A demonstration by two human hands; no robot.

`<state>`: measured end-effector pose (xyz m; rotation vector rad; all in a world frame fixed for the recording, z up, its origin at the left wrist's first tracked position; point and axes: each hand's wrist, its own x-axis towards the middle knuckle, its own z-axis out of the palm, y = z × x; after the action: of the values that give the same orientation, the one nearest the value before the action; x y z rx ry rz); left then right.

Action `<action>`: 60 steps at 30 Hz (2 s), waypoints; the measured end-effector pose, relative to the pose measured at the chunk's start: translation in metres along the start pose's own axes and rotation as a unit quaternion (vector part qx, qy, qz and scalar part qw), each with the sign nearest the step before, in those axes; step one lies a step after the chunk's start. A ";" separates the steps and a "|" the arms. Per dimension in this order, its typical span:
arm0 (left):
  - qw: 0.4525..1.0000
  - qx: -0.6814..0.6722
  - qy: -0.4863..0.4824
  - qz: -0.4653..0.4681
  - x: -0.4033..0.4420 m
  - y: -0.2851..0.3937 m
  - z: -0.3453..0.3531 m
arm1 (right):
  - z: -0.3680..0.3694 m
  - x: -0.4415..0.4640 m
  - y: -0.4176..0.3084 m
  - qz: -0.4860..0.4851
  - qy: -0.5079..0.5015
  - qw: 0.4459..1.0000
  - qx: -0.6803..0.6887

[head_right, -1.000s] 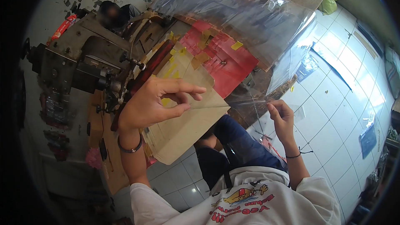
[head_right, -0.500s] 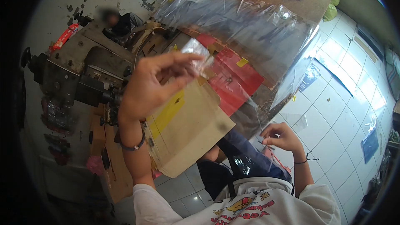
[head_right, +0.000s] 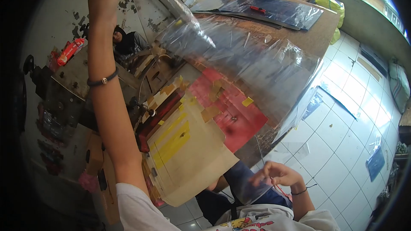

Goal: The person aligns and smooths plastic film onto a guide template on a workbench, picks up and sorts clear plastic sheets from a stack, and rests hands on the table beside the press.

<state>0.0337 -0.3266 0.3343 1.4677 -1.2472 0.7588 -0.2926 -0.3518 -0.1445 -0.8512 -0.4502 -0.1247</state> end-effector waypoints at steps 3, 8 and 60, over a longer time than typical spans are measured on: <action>0.999 -0.013 0.032 0.035 0.008 0.006 0.005 | 0.027 0.045 0.002 0.045 -0.026 0.986 -0.161; 0.987 0.079 0.099 0.100 0.006 0.012 0.013 | 0.040 0.050 0.058 0.101 -0.111 0.987 0.052; 0.756 0.159 -0.613 -0.164 -0.243 -0.154 0.156 | 0.012 -0.053 -0.170 -0.076 0.616 0.667 -0.412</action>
<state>0.0937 -0.4079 0.0231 2.5406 -1.7181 -0.4238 -0.3923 -0.4585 -0.0426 -1.3811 0.9324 -1.0615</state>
